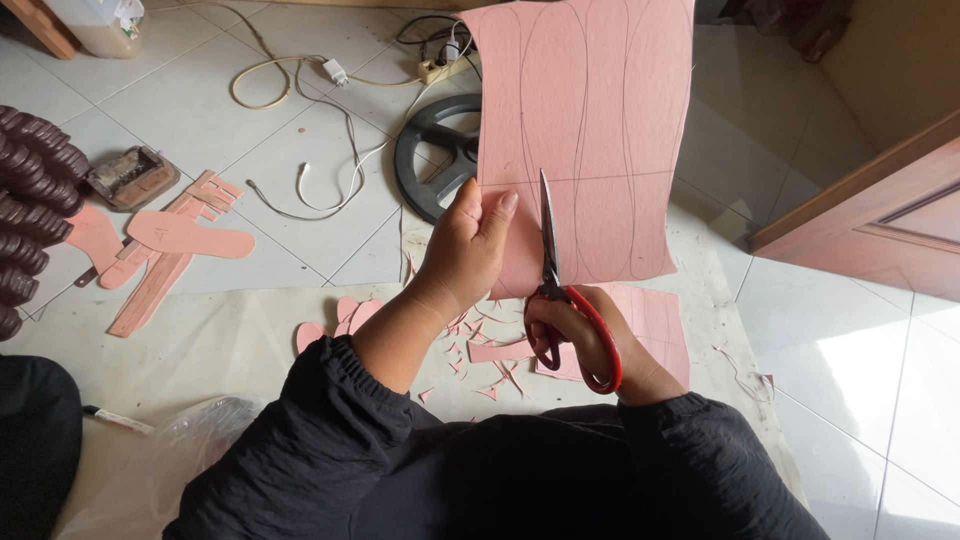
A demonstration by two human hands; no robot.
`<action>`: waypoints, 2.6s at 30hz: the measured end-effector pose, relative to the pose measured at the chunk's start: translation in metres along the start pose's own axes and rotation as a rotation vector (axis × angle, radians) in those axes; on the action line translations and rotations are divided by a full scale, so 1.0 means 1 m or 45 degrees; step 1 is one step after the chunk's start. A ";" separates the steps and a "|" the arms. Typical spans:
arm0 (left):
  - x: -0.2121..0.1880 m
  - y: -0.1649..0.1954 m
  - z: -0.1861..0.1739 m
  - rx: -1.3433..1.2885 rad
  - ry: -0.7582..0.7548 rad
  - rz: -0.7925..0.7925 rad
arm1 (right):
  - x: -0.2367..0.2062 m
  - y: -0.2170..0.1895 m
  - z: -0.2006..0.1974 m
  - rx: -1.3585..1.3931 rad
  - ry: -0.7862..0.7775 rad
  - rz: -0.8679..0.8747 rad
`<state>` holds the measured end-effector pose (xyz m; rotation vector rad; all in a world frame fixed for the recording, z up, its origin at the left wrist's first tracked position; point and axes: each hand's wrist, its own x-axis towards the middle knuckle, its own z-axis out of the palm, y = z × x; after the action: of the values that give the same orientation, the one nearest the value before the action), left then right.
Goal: The person uses red-handled scissors to cut a pink foam sheet along pre-drawn curved lines. They rotate the sheet to follow the outlines and separate individual curved pieces, placing them on the floor.
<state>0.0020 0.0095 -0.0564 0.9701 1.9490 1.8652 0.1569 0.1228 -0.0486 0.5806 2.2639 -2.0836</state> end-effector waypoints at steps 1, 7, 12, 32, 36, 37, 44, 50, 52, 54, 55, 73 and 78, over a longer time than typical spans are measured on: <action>0.000 0.000 -0.001 -0.002 -0.009 -0.015 | 0.000 0.000 0.000 -0.026 0.013 -0.005; 0.001 -0.002 0.000 -0.086 0.006 0.072 | 0.004 0.004 0.000 0.054 0.067 0.051; 0.000 -0.005 0.001 -0.080 0.042 0.017 | 0.004 0.005 0.001 0.087 0.082 0.087; -0.002 -0.003 0.003 0.025 0.113 0.041 | 0.004 0.012 -0.002 0.007 0.107 0.057; -0.001 -0.007 0.004 0.057 0.118 -0.001 | 0.006 0.014 -0.003 0.053 0.102 0.047; 0.000 -0.008 0.005 0.037 0.124 0.036 | 0.006 0.014 -0.004 0.045 0.109 0.064; 0.003 -0.016 0.006 0.008 0.126 0.041 | 0.009 0.015 -0.006 -0.023 0.150 0.125; 0.003 -0.016 0.005 0.026 0.124 -0.026 | 0.010 0.015 -0.004 -0.079 0.196 0.171; 0.003 -0.018 0.005 -0.112 0.141 0.009 | 0.013 0.011 -0.004 -0.088 0.184 0.170; 0.002 -0.023 0.008 -0.231 0.181 0.065 | 0.011 0.008 -0.003 -0.100 0.156 0.156; 0.005 -0.026 0.010 -0.277 0.218 0.116 | 0.011 0.006 -0.002 -0.092 0.128 0.164; 0.020 -0.045 -0.025 0.432 0.526 0.294 | -0.022 -0.031 -0.012 0.026 -0.257 0.313; 0.023 -0.047 -0.028 0.384 0.562 0.321 | -0.025 -0.024 -0.022 -0.161 -0.296 0.196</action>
<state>-0.0447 0.0048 -0.0927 0.9872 2.5266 2.1047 0.1793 0.1364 -0.0162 0.4625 2.1293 -1.8173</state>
